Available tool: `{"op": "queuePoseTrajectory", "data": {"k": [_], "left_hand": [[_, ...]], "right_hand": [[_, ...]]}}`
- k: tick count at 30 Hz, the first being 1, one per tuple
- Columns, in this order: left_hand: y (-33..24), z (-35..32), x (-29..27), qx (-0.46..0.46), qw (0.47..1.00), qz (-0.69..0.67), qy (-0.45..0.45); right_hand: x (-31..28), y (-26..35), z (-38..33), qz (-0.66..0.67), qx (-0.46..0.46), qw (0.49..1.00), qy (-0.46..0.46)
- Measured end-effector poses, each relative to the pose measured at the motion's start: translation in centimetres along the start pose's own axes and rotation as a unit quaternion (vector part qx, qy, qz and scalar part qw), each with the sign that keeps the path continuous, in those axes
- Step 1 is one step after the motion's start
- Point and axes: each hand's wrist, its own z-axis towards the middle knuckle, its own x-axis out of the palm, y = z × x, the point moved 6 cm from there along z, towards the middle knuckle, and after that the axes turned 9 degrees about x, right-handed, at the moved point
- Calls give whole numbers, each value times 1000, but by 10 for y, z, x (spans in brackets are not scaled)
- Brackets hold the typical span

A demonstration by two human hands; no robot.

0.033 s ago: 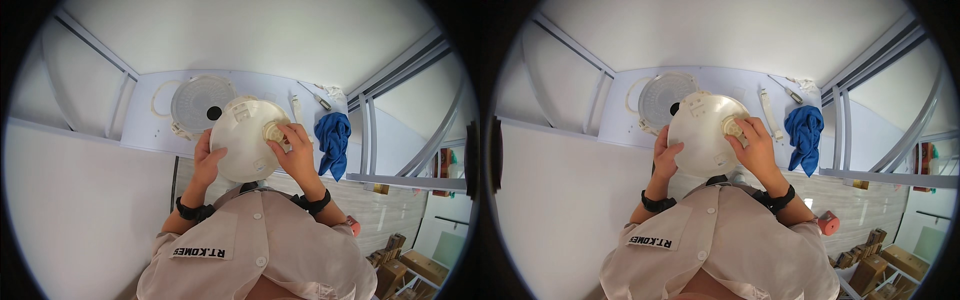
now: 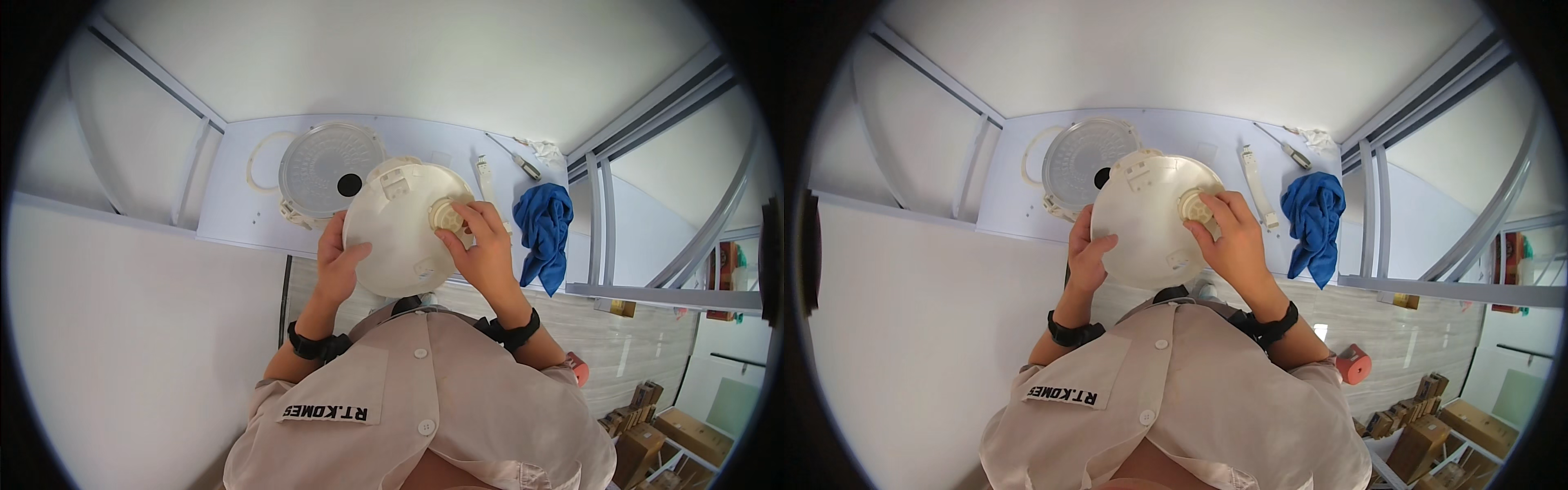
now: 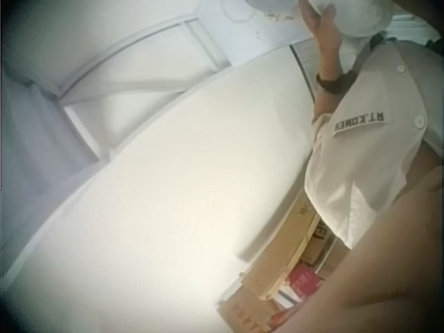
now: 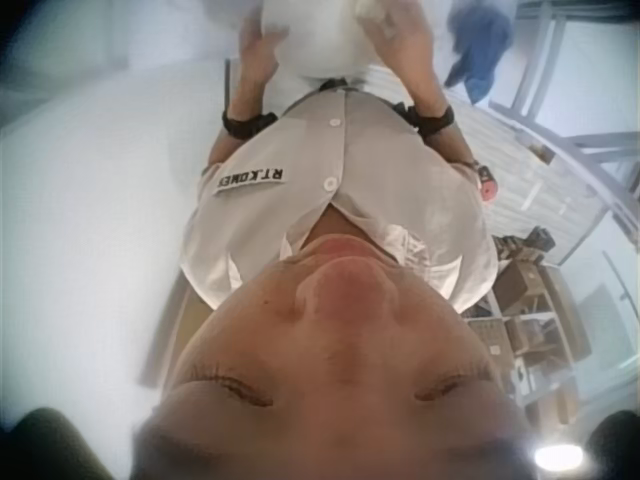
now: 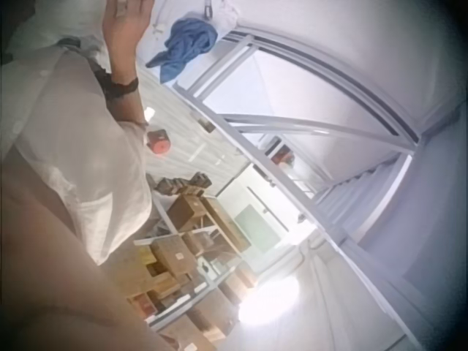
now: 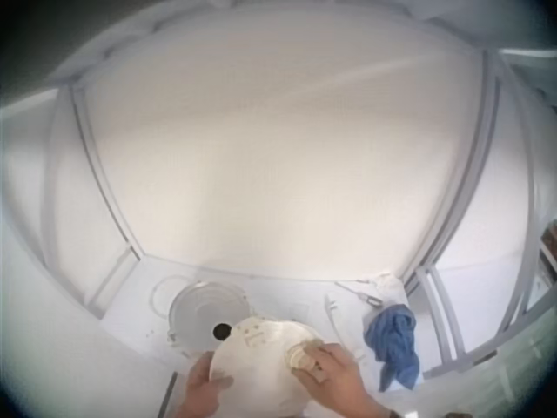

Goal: The person assembles a ceiling light fixture by inserting a bulb holder into the base and securing it with a screwdriver. They then attach the outer cover and fasten it with screws.

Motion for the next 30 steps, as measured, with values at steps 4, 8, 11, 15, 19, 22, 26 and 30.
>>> {"op": "queuePoseTrajectory", "data": {"k": [4,8,11,15,19,22,26,30], "left_hand": [[1,-1,2,13,999,30,11],[-3,-3,12,15,999,50,5],[-1,-4,14,30,998,55,30],[0,-7,17,37,995,79,38],[-4,-6,20,46,994,95,38],[-7,-5,22,49,993,104,38],[-9,-3,24,60,992,106,20],[-1,5,11,8,995,104,-4]], "right_hand": [[0,-1,-1,-22,-10,1000,-7],[1,-6,-1,-20,29,999,21],[2,-11,-1,-51,40,998,19],[2,-15,1,-29,82,996,30],[3,-19,2,18,116,993,31],[7,-23,0,32,137,990,31],[8,-24,-1,24,138,990,30],[11,-24,4,72,148,983,84]]}}
